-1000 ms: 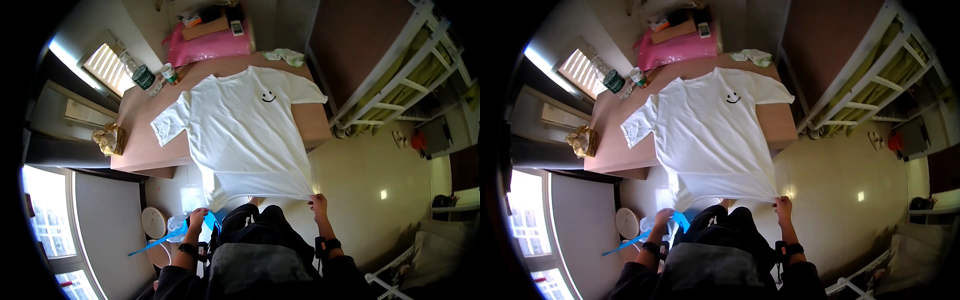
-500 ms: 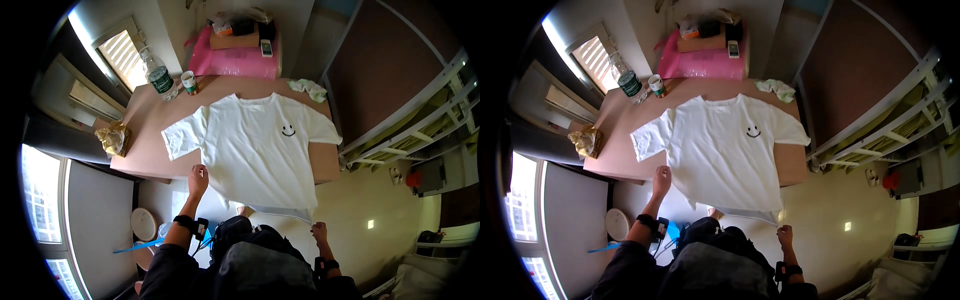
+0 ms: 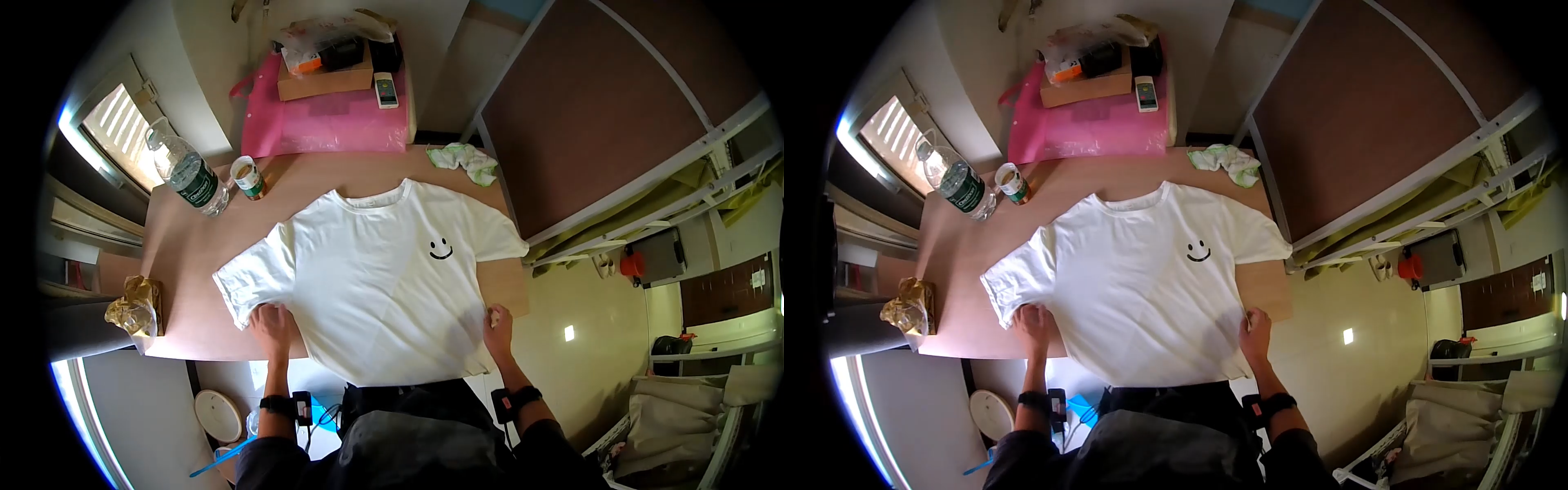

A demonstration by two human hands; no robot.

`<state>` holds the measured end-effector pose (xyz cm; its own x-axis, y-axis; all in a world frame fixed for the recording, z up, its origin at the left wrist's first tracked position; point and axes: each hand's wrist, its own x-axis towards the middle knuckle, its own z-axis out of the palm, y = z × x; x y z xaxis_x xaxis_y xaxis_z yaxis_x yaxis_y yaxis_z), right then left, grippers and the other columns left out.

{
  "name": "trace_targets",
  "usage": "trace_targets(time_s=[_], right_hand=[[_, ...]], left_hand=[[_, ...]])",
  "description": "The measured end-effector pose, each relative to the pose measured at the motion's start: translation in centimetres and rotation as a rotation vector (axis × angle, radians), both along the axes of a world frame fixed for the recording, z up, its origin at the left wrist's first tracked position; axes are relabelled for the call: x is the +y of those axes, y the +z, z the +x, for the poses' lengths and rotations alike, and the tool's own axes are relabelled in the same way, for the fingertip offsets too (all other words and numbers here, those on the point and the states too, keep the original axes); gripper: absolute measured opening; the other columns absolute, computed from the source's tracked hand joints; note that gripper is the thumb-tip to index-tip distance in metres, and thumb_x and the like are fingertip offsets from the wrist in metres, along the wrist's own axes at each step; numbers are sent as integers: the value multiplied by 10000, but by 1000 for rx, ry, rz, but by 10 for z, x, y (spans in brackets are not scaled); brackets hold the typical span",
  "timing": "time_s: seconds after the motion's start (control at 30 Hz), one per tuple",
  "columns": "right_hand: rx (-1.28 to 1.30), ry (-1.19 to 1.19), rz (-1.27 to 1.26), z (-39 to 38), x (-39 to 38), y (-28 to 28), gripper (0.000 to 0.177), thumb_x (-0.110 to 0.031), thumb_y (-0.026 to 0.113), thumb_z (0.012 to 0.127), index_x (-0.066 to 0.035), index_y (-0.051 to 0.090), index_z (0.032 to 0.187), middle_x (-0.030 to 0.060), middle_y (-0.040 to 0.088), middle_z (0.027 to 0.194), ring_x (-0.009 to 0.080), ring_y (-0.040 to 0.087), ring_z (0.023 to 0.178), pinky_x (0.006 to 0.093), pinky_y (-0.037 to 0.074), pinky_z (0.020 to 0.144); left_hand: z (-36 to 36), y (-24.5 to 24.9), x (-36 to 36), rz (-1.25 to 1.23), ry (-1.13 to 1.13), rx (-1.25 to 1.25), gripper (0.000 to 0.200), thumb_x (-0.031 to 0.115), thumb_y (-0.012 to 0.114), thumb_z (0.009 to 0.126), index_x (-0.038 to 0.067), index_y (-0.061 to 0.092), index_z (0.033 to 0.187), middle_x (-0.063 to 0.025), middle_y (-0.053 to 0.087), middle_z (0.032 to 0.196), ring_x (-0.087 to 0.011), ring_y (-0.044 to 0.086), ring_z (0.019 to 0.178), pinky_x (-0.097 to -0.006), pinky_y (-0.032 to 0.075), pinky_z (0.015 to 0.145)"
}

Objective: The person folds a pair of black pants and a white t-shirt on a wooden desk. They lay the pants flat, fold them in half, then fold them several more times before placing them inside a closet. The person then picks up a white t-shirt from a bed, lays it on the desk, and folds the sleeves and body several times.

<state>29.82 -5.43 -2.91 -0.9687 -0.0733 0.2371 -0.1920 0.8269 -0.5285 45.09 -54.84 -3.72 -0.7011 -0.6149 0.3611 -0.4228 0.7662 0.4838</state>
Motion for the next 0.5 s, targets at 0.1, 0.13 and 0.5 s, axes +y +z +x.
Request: trace_targets(time_s=[0.1, 0.13, 0.5], right_hand=[[-113, -56, -88, -45, -19, -10, 246, -132, 630, 811, -28, 565, 1025, 132, 603, 971, 279, 579, 915, 390, 471, 765], [-245, -170, -181, -64, -21, -18, 245, -159, 642, 803, -35, 575, 1004, 124, 611, 930, 257, 586, 902, 383, 475, 767], [-649, -717, -1398, -212, 0, -44, 270, -307, 684, 828, -112, 502, 788, 1, 477, 574, 101, 448, 465, 233, 284, 393]], left_hand=[[15, -11, -15, 97, 326, -61, 381, 337, 659, 825, 5, 577, 991, -173, 559, 1027, -360, 495, 1013, -466, 402, 878], [14, -6, -17, 83, 360, -79, 381, 337, 659, 825, 5, 577, 991, -173, 559, 1027, -360, 495, 1013, -466, 402, 878], [51, -43, -122, 1220, 847, 707, 136, 125, 606, 839, 26, 596, 931, -45, 575, 811, -137, 542, 703, -257, 438, 564]])
